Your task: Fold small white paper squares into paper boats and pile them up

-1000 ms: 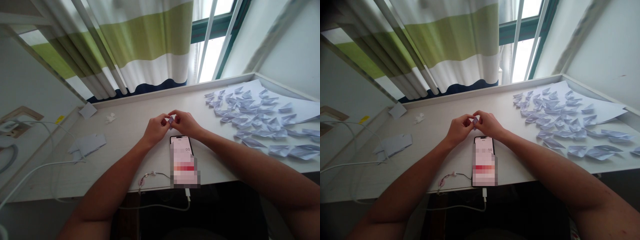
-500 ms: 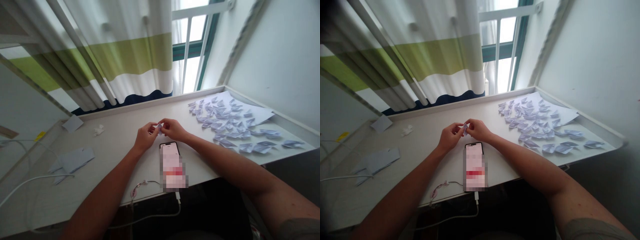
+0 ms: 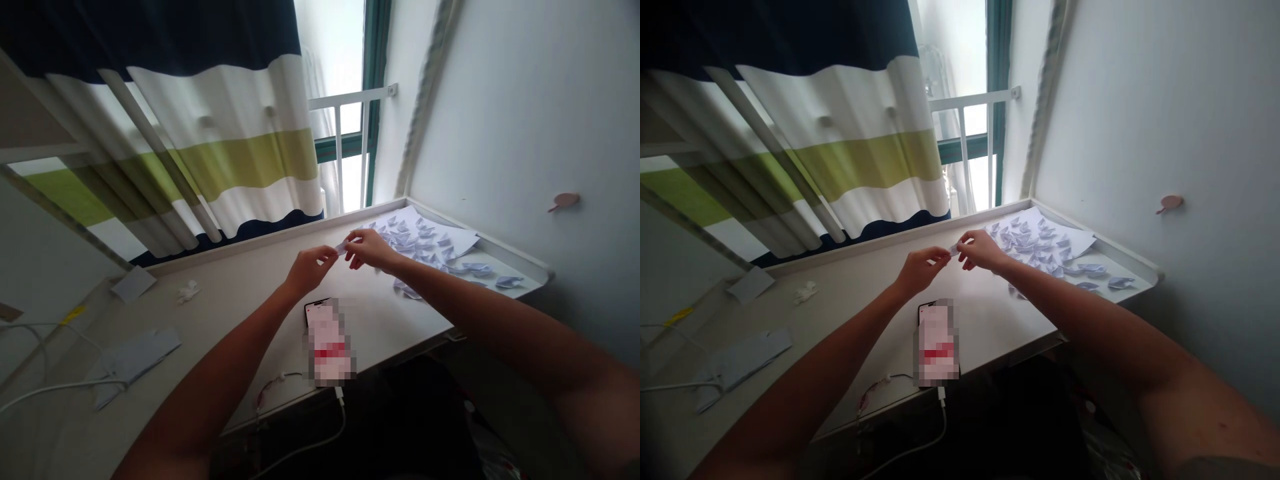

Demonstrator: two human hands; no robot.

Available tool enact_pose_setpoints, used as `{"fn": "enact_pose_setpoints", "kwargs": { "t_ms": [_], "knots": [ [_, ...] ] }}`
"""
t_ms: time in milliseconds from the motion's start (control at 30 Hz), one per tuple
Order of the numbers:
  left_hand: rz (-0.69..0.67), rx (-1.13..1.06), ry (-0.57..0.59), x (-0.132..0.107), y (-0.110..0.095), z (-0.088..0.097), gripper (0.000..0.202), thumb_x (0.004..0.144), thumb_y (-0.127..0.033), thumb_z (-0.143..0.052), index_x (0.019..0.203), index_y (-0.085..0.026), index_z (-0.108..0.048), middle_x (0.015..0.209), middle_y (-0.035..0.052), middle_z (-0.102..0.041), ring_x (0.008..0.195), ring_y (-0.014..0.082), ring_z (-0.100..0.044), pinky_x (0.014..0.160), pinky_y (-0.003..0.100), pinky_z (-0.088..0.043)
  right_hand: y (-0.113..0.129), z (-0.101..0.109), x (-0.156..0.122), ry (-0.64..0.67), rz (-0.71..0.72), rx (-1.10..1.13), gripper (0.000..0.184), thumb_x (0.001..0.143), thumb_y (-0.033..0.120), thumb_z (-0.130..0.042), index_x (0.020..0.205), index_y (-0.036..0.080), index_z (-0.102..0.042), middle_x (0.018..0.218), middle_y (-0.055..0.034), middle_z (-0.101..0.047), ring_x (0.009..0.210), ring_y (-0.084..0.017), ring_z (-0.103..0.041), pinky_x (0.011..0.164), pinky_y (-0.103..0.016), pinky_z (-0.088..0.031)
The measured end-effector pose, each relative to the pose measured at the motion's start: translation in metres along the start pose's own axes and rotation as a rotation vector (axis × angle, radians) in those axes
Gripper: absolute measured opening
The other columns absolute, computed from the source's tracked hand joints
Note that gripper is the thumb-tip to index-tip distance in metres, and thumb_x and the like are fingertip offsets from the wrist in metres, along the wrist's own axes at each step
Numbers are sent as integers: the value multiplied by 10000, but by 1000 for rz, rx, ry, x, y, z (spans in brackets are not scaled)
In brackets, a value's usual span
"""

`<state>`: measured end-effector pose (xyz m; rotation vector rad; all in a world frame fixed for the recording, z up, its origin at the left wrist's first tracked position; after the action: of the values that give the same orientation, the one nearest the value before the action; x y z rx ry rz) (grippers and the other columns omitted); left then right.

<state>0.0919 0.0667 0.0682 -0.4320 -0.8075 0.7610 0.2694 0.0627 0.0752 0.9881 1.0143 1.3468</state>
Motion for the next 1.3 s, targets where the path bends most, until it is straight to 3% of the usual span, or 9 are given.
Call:
{"fn": "enact_pose_setpoints", "kwargs": {
  "t_ms": [167, 333, 600, 767, 867, 967, 1100, 1200, 1300],
  "knots": [
    [72, 2, -16, 30, 12, -21, 156, 984, -285, -709, 1050, -218, -833, 980, 69, -857, 860, 229, -809, 829, 384, -682, -1, 36, 25, -17, -4, -31, 166, 991, 62, -729, 841, 133, -721, 683, -63, -770, 533, -157, -733, 523, -260, -629],
    [131, 30, 1, 83, 35, -36, 131, 966, -213, -707, 1003, -198, -831, 967, 81, -843, 826, 222, -786, 795, 349, -662, -7, 56, 84, -89, 33, -47, 79, 1016, 149, -771, 957, 134, -720, 692, -46, -764, 504, -162, -705, 532, -298, -628],
    [126, 127, 127, 165, 95, -74, 177, 974, -134, -677, 1032, -170, -840, 1043, 117, -839, 944, 243, -769, 952, 390, -612, -42, 76, 181, -72, 10, -373, 252, 1008, 96, -742, 756, 109, -743, 724, -101, -777, 620, -143, -707, 607, -253, -600],
    [159, 178, 231, 191, 130, -117, 178, 980, -156, -672, 1041, -181, -837, 1085, 126, -832, 977, 263, -757, 945, 406, -602, -78, 88, 218, -98, -44, -504, 199, 957, 99, -786, 759, 102, -769, 700, -87, -755, 627, -157, -674, 661, -287, -577],
    [165, 149, 244, 197, 138, -121, 194, 943, -146, -718, 1101, -193, -820, 1105, 119, -825, 968, 259, -749, 949, 405, -597, -84, 92, 223, -141, -40, -575, 129, 929, 114, -815, 800, 113, -802, 793, -109, -783, 759, -208, -724, 803, -342, -592],
    [191, 90, 189, 190, 142, -91, 290, 877, -143, -805, 1163, -178, -782, 1150, 127, -809, 962, 244, -740, 931, 376, -585, -69, 94, 216, -238, 55, -666, 57, 943, 162, -809, 915, 125, -842, 949, -134, -810, 913, -257, -749, 909, -388, -594],
    [253, 31, 8, 142, 141, -9, 137, 896, -140, -770, 1027, -167, -745, 1131, 114, -795, 974, 218, -734, 903, 333, -564, -31, 68, 202, -251, 214, -738, 112, 943, 228, -819, 920, 121, -847, 948, -138, -815, 899, -275, -753, 894, -409, -601],
    [326, 44, -131, 72, 140, 62, 28, 921, -143, -721, 944, -160, -719, 1042, 100, -786, 942, 208, -722, 909, 339, -557, -1, -2, 194, -130, 330, -785, 137, 936, 257, -820, 929, 122, -839, 877, -121, -805, 819, -260, -747, 817, -392, -606],
    [437, 115, -255, -18, 142, 130, 29, 923, -139, -693, 904, -157, -705, 979, 95, -781, 929, 206, -719, 932, 351, -559, 27, -116, 170, 115, 396, -767, 162, 966, 287, -786, 961, 132, -831, 819, -94, -802, 761, -243, -757, 790, -363, -611]
  ]
}}
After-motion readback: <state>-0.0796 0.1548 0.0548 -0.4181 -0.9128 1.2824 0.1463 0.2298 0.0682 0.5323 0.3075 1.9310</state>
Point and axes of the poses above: each hand's wrist, its own x-axis towards the middle knuckle, its own z-axis out of the back of the hand, y = z × x, the point moved 6 cm from there along x, towards the middle knuckle
